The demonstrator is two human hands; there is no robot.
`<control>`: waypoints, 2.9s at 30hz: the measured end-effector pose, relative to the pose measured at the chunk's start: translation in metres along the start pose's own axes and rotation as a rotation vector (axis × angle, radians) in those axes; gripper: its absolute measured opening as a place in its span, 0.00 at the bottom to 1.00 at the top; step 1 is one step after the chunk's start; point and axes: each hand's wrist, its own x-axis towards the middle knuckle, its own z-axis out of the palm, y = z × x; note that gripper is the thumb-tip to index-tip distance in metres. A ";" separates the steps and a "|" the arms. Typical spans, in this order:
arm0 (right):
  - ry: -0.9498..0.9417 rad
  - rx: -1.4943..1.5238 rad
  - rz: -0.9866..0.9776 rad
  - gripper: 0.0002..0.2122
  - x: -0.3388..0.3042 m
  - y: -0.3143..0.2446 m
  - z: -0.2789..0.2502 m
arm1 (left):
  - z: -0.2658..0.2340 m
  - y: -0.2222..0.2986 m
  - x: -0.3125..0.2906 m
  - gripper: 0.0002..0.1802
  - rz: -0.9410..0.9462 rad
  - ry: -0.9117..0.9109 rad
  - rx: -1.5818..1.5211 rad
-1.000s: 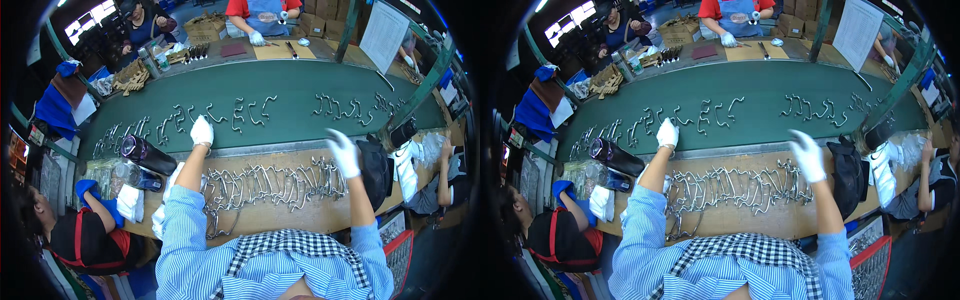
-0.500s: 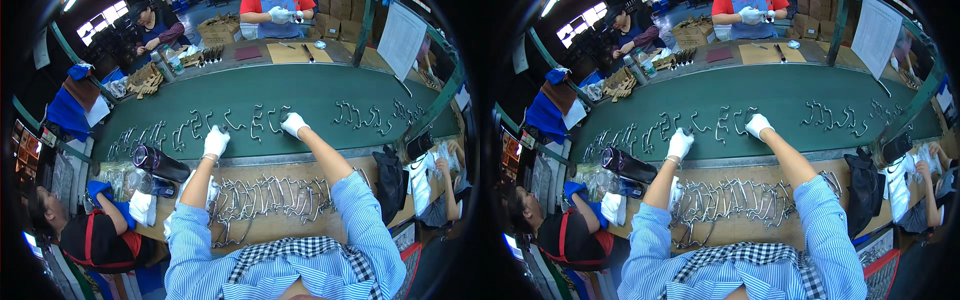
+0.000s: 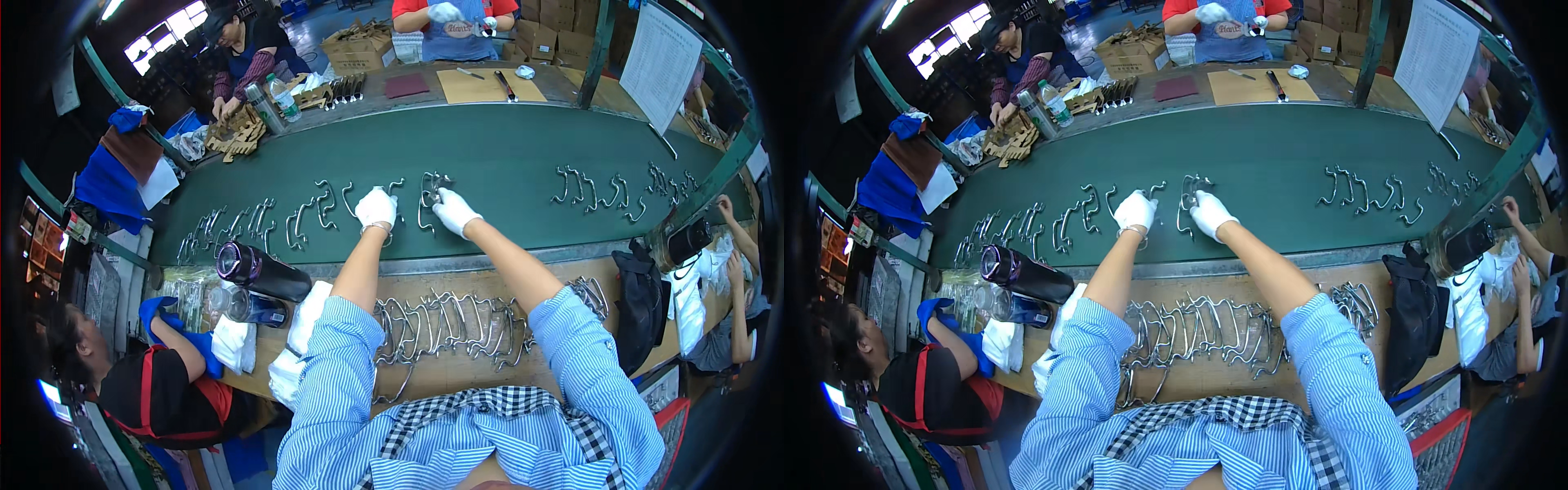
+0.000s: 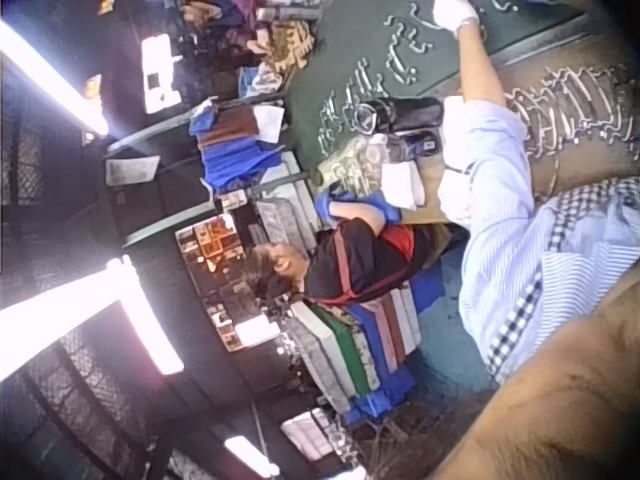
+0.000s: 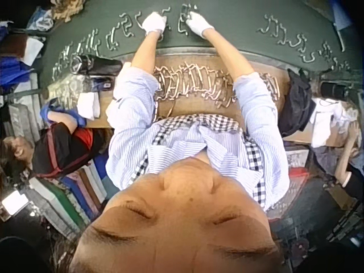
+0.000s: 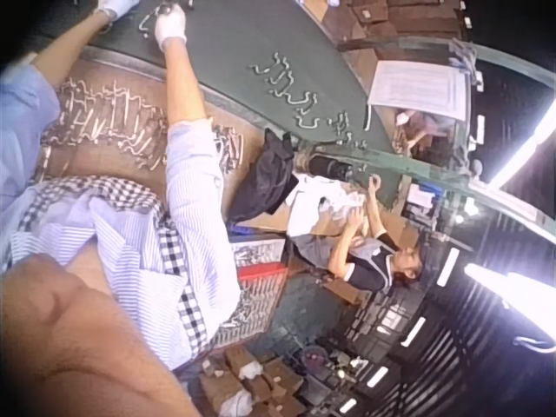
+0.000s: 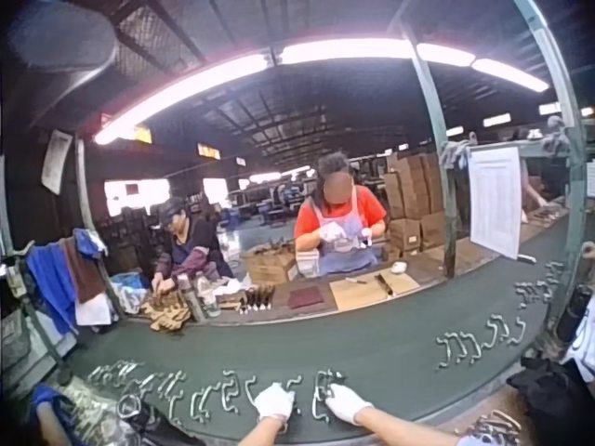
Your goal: The person assembles or sorts metal handles by hand, moving them between storage boxes while wearing gloves.
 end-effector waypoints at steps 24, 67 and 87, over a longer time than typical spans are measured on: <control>0.258 0.536 0.225 0.06 -0.133 0.011 -0.029 | 0.016 0.059 -0.053 0.17 0.338 -0.182 0.022; -0.238 -0.493 0.103 0.24 -0.220 -0.026 -0.071 | -0.025 0.067 -0.190 0.46 -0.158 -1.314 -2.228; 0.251 -0.861 -0.309 0.37 -0.176 -0.056 -0.043 | -0.039 0.076 -0.215 0.45 -0.166 -0.976 -2.080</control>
